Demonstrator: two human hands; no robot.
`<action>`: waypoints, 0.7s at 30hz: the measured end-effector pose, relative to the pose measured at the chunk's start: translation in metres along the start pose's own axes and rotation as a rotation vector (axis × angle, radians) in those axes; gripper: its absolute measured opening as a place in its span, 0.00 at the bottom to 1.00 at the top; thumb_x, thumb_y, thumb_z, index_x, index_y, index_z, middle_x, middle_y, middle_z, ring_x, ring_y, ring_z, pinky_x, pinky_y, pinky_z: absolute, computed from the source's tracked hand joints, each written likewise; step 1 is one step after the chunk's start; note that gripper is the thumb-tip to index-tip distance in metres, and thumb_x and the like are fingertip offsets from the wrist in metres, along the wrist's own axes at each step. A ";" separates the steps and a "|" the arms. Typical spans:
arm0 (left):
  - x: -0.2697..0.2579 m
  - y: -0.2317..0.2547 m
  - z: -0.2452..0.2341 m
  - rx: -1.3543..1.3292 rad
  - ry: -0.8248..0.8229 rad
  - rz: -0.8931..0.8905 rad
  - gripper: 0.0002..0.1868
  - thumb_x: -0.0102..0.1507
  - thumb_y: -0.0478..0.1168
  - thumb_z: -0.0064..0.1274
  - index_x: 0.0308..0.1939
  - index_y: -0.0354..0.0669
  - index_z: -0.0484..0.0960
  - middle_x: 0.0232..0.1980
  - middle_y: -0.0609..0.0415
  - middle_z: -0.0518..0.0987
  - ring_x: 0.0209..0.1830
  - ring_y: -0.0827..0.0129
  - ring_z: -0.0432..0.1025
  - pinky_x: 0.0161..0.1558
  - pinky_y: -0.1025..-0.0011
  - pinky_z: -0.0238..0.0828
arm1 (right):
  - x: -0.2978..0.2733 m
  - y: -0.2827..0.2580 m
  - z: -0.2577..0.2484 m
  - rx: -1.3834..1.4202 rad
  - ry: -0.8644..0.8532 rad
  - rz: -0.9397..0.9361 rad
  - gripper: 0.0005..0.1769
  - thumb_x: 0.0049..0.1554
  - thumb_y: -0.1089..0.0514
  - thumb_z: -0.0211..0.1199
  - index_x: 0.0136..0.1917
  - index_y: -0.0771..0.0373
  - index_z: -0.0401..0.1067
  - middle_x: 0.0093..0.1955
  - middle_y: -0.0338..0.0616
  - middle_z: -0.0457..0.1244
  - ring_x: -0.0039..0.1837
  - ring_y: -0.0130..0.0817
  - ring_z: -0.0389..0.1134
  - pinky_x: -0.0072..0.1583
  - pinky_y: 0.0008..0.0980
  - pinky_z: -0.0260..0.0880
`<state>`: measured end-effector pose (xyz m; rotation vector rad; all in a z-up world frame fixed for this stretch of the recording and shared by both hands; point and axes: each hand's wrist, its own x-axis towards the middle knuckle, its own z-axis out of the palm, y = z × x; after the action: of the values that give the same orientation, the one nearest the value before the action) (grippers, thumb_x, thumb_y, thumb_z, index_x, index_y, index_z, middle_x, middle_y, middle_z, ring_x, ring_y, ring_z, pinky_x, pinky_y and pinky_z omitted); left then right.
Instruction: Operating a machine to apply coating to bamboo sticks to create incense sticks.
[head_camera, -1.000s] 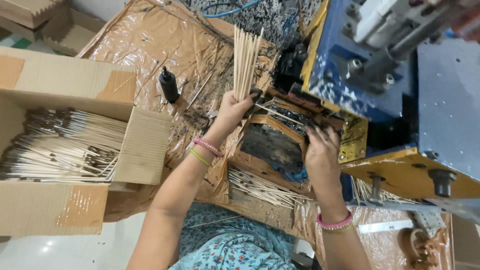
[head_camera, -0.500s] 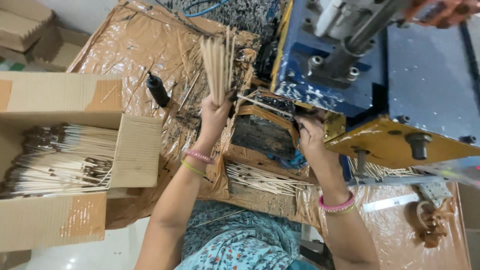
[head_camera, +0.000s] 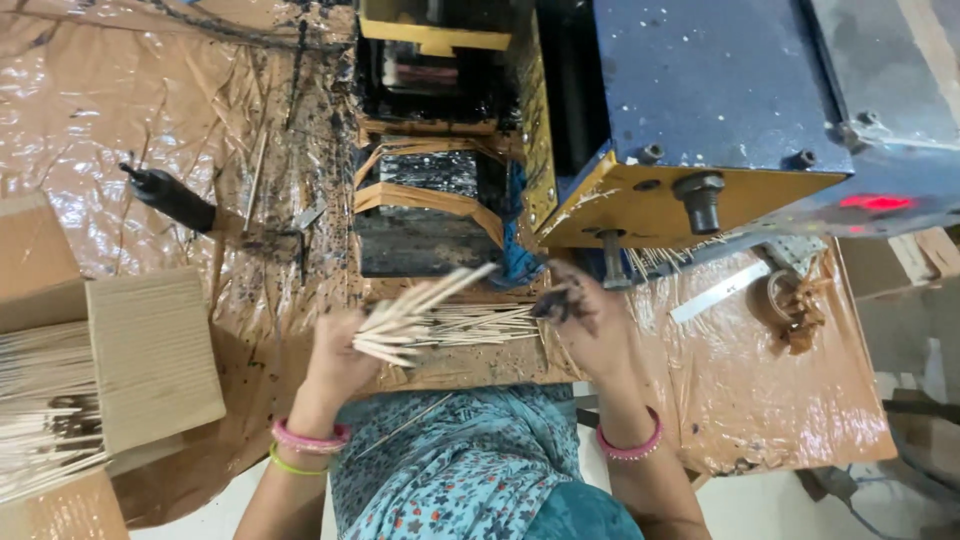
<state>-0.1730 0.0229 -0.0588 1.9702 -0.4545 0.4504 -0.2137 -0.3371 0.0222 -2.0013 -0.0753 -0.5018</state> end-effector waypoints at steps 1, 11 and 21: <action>0.006 0.012 0.005 0.022 -0.131 -0.012 0.09 0.57 0.32 0.65 0.25 0.40 0.80 0.23 0.55 0.76 0.23 0.74 0.67 0.26 0.72 0.61 | 0.000 0.006 0.011 0.170 -0.116 0.054 0.22 0.56 0.69 0.63 0.65 0.70 0.71 0.49 0.41 0.69 0.49 0.26 0.68 0.52 0.27 0.69; 0.149 0.001 -0.036 -0.423 0.183 -0.269 0.05 0.66 0.32 0.56 0.34 0.37 0.83 0.27 0.65 0.76 0.24 0.84 0.67 0.25 0.78 0.63 | 0.122 -0.059 0.072 -0.165 -0.327 -0.514 0.14 0.57 0.72 0.61 0.57 0.66 0.74 0.57 0.51 0.68 0.61 0.43 0.69 0.67 0.39 0.66; 0.176 -0.036 0.030 -0.644 0.168 -0.407 0.10 0.66 0.35 0.53 0.29 0.39 0.76 0.23 0.68 0.68 0.21 0.84 0.60 0.22 0.76 0.56 | 0.115 -0.047 0.068 -0.486 -0.247 -0.445 0.24 0.54 0.72 0.53 0.63 0.72 0.73 0.60 0.60 0.68 0.60 0.55 0.69 0.66 0.48 0.65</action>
<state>-0.0001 -0.0102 -0.0108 1.3364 -0.0632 0.1717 -0.1005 -0.2747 0.0792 -2.5301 -0.6125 -0.5894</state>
